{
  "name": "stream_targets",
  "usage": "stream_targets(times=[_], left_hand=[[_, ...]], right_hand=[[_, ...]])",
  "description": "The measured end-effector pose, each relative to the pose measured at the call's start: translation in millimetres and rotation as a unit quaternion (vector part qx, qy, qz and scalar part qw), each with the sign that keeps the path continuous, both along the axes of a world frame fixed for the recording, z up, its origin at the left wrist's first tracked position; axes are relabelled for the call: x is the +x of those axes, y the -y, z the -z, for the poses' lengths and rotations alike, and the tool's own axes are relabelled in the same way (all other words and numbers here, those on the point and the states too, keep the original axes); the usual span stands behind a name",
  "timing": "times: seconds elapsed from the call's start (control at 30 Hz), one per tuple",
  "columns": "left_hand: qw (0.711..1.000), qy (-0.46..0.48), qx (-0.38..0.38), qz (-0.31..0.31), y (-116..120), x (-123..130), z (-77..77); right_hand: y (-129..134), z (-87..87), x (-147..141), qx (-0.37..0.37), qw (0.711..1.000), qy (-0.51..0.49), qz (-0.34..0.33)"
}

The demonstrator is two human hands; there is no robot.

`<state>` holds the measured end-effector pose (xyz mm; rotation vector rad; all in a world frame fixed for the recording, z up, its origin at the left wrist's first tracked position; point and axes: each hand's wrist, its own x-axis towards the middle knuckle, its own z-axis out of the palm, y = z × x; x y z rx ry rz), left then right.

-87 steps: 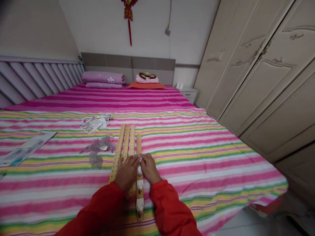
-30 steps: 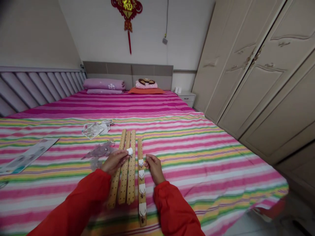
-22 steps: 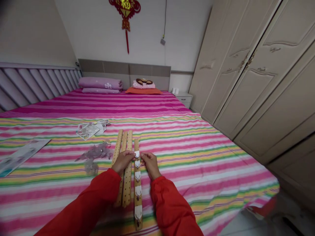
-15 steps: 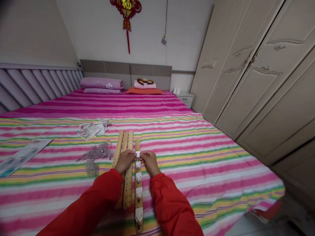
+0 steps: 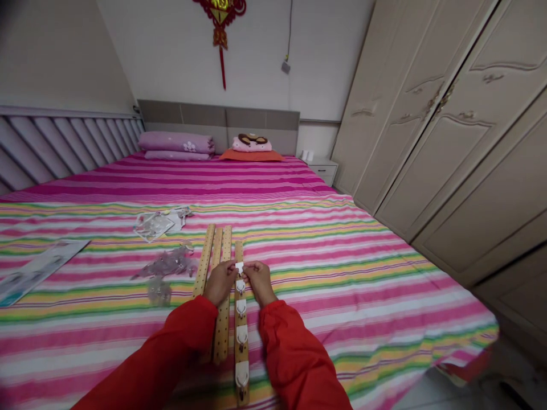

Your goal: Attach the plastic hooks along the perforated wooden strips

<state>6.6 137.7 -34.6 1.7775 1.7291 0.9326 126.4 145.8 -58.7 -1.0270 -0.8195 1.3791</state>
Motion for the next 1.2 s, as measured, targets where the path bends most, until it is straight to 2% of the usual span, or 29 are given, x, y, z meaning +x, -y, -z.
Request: stream_targets(times=[0.17, 0.4, 0.87, 1.1, 1.2], left_hand=[[0.996, -0.089, -0.003, 0.002, 0.7, 3.4, -1.7], [0.998, -0.064, 0.004, -0.018, -0.7, 4.3, 3.2], [0.995, -0.094, 0.038, -0.007, 3.3, 4.2, 5.4], [0.994, -0.095, 0.05, -0.013, 3.4, 3.6, 6.7], [0.992, -0.107, 0.064, 0.004, 5.4, 3.3, 4.9]], right_hand=[[0.3, 0.8, -0.6, -0.004, 1.0, 0.008, 0.008], [0.8, 3.0, -1.3, -0.014, 1.0, 0.021, 0.01], [-1.4, 3.3, -0.6, -0.022, 1.0, 0.014, 0.004], [-2.8, 8.9, -1.5, -0.014, 0.999, 0.05, -0.014], [-4.6, 12.2, -1.9, -0.004, 0.998, 0.063, -0.013]])
